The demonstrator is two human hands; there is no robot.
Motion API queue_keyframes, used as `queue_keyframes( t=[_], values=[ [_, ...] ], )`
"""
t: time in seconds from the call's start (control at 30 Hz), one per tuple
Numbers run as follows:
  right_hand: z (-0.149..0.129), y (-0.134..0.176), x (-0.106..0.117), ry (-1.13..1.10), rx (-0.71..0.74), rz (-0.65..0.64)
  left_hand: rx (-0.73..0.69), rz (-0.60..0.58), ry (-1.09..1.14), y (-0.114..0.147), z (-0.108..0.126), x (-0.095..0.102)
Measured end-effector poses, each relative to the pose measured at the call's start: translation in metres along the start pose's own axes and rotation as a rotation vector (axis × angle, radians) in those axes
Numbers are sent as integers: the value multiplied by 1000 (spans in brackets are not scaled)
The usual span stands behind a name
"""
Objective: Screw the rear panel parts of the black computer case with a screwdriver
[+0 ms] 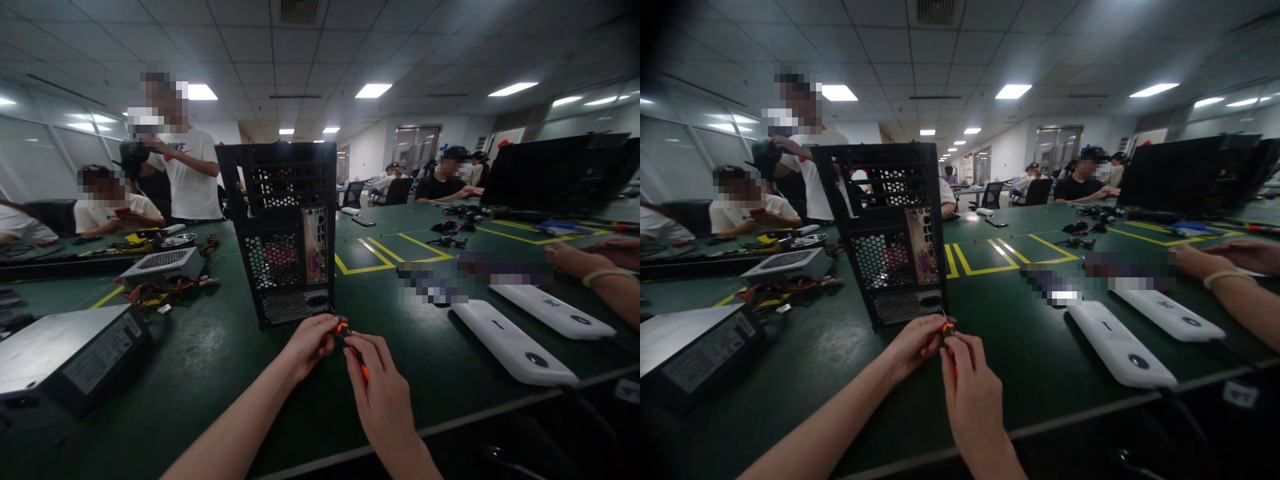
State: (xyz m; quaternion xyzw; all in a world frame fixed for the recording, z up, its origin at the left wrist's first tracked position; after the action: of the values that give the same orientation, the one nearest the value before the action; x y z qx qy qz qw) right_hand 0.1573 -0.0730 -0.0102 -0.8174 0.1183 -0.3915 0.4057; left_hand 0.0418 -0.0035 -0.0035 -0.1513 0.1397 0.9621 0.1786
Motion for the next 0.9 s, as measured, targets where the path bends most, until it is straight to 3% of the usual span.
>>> queue_keyframes(
  t=[0.37, 0.63, 0.8, 0.9],
  values=[
    [-4, 0, -2, 11, 41, 1, 23, 43, -15, -2, 0, 2],
    [-1, 0, 3, 34, -62, -24, -3, 191, 85, -7, 2, 13],
    [-3, -2, 3, -5, -35, -30, -94, 206, 52, -8, 3, 18],
    [-2, -3, 3, -8, -24, -15, -54, 189, 15, -7, 2, 19]
  ],
)
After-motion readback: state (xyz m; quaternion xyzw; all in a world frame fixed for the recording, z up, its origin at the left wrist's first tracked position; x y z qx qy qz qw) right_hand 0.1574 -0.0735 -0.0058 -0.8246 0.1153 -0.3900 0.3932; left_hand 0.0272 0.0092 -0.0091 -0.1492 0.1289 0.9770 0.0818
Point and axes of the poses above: each hand's wrist, its own y-axis away from the middle knuckle, its own x-axis out of the back of the hand, z = x × y, the point moved 1 cm from there along -y, towards the middle knuckle, and after that the axes turned 6 degrees about x, right-handed, at the moved point
